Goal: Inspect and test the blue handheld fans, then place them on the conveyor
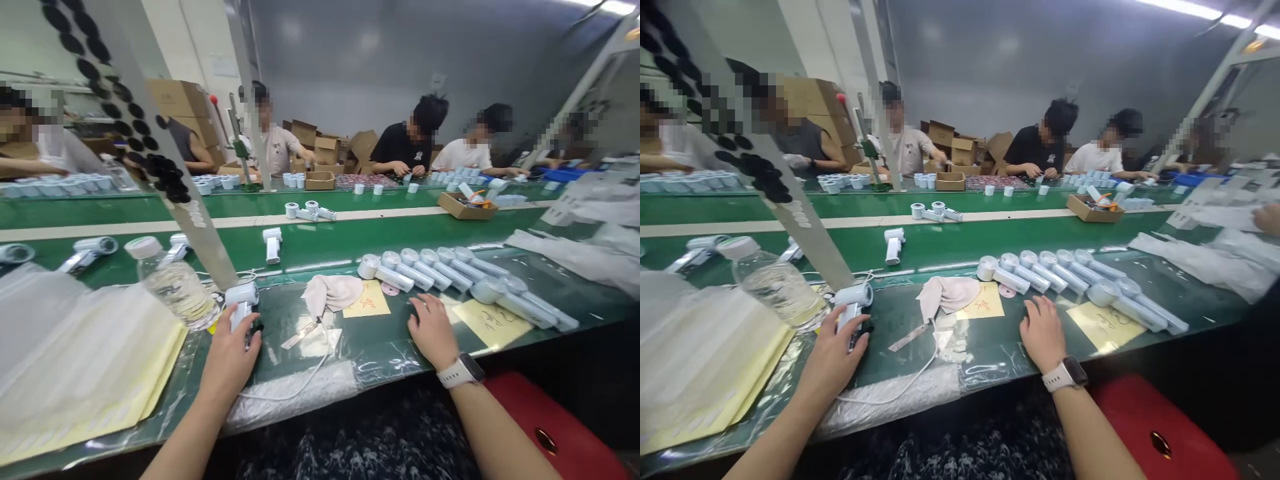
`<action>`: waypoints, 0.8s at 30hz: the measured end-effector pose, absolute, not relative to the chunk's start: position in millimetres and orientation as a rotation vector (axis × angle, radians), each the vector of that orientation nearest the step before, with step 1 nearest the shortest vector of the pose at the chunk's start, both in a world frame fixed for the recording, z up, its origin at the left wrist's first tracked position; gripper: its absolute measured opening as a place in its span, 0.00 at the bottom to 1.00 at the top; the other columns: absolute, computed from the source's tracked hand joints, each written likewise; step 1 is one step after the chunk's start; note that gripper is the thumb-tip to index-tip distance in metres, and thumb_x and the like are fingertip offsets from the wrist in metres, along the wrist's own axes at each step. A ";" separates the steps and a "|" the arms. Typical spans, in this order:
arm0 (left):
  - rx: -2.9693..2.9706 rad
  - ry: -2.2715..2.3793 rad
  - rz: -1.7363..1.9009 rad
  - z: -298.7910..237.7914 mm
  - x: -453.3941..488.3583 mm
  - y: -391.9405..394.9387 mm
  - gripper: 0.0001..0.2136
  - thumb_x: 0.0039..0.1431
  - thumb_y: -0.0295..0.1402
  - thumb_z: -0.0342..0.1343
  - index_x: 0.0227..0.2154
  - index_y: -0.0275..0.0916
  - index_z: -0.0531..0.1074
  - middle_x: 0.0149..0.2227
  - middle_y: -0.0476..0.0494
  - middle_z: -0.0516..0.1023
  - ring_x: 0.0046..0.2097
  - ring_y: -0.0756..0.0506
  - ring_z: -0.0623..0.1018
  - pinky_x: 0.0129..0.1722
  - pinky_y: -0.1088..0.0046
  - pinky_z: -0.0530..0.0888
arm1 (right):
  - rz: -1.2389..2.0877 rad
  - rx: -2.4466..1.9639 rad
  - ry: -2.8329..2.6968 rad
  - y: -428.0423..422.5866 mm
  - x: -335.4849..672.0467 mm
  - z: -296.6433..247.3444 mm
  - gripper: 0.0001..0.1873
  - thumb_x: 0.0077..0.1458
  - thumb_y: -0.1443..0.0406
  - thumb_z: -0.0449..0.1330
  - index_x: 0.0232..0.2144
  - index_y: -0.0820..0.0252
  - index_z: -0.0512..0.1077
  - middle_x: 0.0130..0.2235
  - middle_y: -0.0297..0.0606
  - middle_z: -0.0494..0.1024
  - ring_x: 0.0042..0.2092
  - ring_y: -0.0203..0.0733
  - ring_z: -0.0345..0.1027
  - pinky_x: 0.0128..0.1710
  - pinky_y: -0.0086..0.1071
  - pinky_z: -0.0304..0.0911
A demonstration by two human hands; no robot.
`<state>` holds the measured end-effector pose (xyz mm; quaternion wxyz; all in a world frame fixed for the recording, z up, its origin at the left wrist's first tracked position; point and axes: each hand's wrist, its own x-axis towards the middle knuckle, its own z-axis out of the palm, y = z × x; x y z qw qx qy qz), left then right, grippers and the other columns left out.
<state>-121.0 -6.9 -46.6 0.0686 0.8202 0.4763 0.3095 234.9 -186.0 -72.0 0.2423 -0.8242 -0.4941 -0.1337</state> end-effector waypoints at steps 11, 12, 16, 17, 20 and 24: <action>2.433 1.546 0.827 -46.6 -118.4 0.4 0.20 0.60 0.42 0.44 0.42 0.39 0.79 0.61 0.31 0.61 0.59 0.31 0.70 0.61 0.49 0.68 | -0.271 -2.377 -1.262 -182.0 242.8 -68.2 0.18 0.56 0.70 0.52 0.46 0.66 0.76 0.51 0.53 0.75 0.54 0.56 0.66 0.54 0.47 0.62; 2.442 1.539 0.839 -46.7 -118.5 0.4 0.20 0.60 0.41 0.44 0.42 0.39 0.79 0.61 0.31 0.61 0.59 0.31 0.69 0.61 0.49 0.68 | -0.262 -2.379 -1.260 -182.1 243.1 -68.6 0.18 0.56 0.70 0.52 0.46 0.66 0.75 0.51 0.53 0.75 0.54 0.56 0.66 0.54 0.47 0.62; 2.458 1.539 0.842 -48.2 -118.7 1.9 0.19 0.60 0.41 0.45 0.42 0.40 0.79 0.60 0.32 0.62 0.60 0.31 0.69 0.61 0.49 0.69 | -0.242 -2.382 -1.245 -182.9 245.5 -70.0 0.18 0.56 0.70 0.53 0.46 0.62 0.76 0.51 0.50 0.75 0.55 0.55 0.66 0.55 0.47 0.62; 2.458 1.548 0.838 -48.8 -118.7 2.7 0.19 0.60 0.42 0.45 0.42 0.41 0.79 0.60 0.32 0.62 0.60 0.31 0.69 0.61 0.49 0.69 | -0.240 -2.382 -1.242 -183.0 245.8 -70.1 0.18 0.56 0.70 0.53 0.46 0.61 0.76 0.51 0.50 0.75 0.55 0.55 0.66 0.55 0.46 0.62; 2.473 1.546 0.841 -50.2 -119.1 4.8 0.20 0.60 0.42 0.45 0.42 0.40 0.79 0.59 0.32 0.62 0.60 0.31 0.68 0.61 0.49 0.69 | -0.240 -2.376 -1.239 -183.2 245.5 -70.2 0.17 0.56 0.69 0.53 0.46 0.62 0.75 0.51 0.50 0.75 0.56 0.54 0.66 0.56 0.45 0.62; 2.489 1.515 0.844 -50.0 -119.8 4.4 0.20 0.61 0.42 0.43 0.42 0.39 0.79 0.59 0.31 0.62 0.60 0.31 0.68 0.61 0.48 0.68 | -0.240 -2.368 -1.245 -184.4 244.0 -70.6 0.17 0.58 0.69 0.52 0.46 0.65 0.75 0.51 0.52 0.75 0.55 0.55 0.66 0.55 0.46 0.62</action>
